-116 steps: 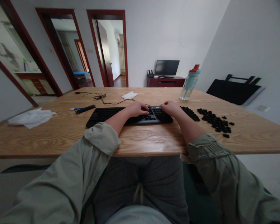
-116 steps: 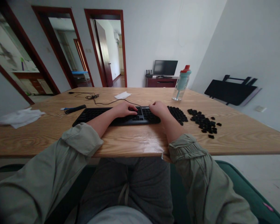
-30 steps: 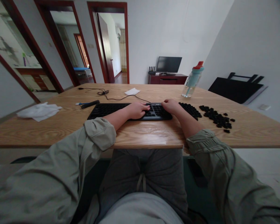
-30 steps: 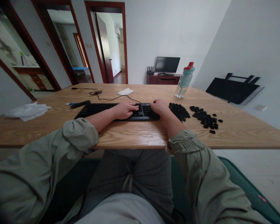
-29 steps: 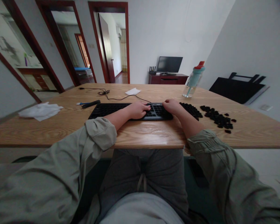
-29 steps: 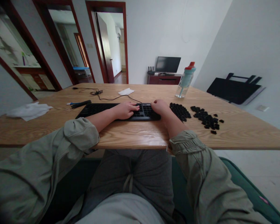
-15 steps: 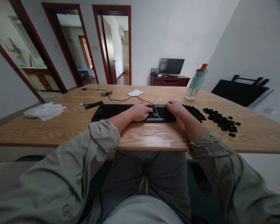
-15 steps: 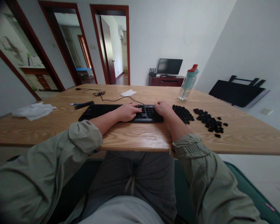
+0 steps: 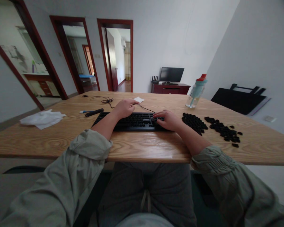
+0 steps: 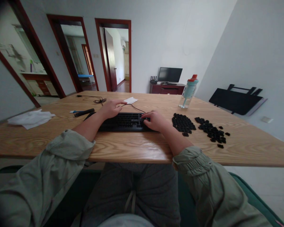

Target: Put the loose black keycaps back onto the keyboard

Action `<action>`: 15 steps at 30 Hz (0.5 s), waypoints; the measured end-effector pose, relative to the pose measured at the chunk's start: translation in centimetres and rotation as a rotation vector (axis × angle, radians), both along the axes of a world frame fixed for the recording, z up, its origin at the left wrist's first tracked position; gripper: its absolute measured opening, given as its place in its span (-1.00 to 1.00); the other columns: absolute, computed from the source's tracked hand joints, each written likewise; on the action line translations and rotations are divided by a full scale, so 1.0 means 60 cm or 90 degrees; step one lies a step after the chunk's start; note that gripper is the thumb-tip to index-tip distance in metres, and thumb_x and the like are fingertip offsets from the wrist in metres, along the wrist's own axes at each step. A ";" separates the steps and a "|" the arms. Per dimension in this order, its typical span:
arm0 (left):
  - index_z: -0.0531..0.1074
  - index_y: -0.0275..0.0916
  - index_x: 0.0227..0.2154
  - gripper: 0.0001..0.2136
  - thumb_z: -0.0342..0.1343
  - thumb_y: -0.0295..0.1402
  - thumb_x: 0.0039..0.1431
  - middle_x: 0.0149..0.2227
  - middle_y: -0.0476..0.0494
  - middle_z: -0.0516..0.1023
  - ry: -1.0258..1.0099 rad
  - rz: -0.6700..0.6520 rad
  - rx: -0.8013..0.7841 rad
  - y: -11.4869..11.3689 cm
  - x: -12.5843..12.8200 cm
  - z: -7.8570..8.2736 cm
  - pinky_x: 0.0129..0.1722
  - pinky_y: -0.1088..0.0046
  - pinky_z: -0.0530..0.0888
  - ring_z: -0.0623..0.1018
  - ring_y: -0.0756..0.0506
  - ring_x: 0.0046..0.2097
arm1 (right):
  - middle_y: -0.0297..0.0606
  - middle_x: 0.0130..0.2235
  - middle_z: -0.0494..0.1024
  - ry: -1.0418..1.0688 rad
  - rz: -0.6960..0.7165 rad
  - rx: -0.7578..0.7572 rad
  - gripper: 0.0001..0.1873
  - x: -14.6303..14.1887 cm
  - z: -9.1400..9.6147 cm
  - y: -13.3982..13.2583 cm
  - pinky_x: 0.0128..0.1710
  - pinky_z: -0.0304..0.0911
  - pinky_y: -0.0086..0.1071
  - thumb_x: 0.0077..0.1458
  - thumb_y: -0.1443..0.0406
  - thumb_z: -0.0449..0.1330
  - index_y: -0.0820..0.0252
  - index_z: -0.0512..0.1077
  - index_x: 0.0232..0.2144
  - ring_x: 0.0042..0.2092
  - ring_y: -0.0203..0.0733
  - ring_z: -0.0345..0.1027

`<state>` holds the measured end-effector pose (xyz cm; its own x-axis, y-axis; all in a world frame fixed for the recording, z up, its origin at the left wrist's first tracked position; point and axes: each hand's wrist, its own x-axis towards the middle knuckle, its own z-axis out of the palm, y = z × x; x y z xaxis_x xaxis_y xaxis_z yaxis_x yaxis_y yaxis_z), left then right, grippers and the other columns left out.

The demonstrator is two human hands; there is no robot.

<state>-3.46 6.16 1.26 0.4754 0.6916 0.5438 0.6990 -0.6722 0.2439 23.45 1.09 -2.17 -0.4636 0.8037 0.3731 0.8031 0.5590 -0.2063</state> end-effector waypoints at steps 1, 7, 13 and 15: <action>0.57 -0.24 0.02 -0.59 -0.02 -0.43 0.16 0.04 -0.15 0.60 -0.009 0.021 -0.002 -0.001 -0.009 0.006 0.16 0.34 0.40 0.55 -0.17 0.08 | -0.23 0.04 0.61 -0.003 -0.001 -0.001 -0.64 -0.001 0.000 -0.001 0.20 0.20 -0.25 0.11 0.35 0.14 0.12 0.61 -0.07 0.06 -0.12 0.44; 0.60 -0.26 -0.05 -0.61 0.00 -0.39 0.12 -0.07 -0.15 0.65 -0.086 0.141 -0.023 0.014 -0.104 0.018 0.07 0.35 0.45 0.59 -0.16 -0.07 | -0.21 0.03 0.61 -0.049 0.009 -0.001 -0.65 -0.004 -0.006 0.000 0.19 0.22 -0.23 0.12 0.33 0.15 0.14 0.62 -0.08 0.06 -0.08 0.43; 0.62 -0.25 -0.17 -0.65 0.06 -0.34 0.00 -0.20 -0.14 0.67 -0.102 0.246 -0.137 0.034 -0.224 -0.002 -0.14 0.43 0.50 0.60 -0.14 -0.19 | -0.18 -0.02 0.63 -0.083 0.000 -0.014 -0.65 -0.011 -0.003 -0.003 0.14 0.26 -0.21 0.12 0.33 0.13 0.14 0.62 -0.08 0.03 -0.03 0.44; 0.63 -0.23 -0.23 -0.68 0.10 -0.32 -0.04 -0.23 -0.11 0.67 -0.081 0.292 -0.165 0.034 -0.250 -0.006 -0.15 0.44 0.49 0.60 -0.15 -0.19 | -0.14 -0.04 0.64 -0.077 -0.016 -0.009 -0.64 -0.013 -0.001 -0.005 0.13 0.27 -0.20 0.13 0.32 0.13 0.16 0.62 -0.08 0.03 -0.02 0.44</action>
<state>-18.47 8.19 0.90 0.0347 0.9320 0.3609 0.8607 -0.2114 0.4632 22.67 0.77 -2.21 -0.4841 0.8206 0.3036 0.8365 0.5358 -0.1144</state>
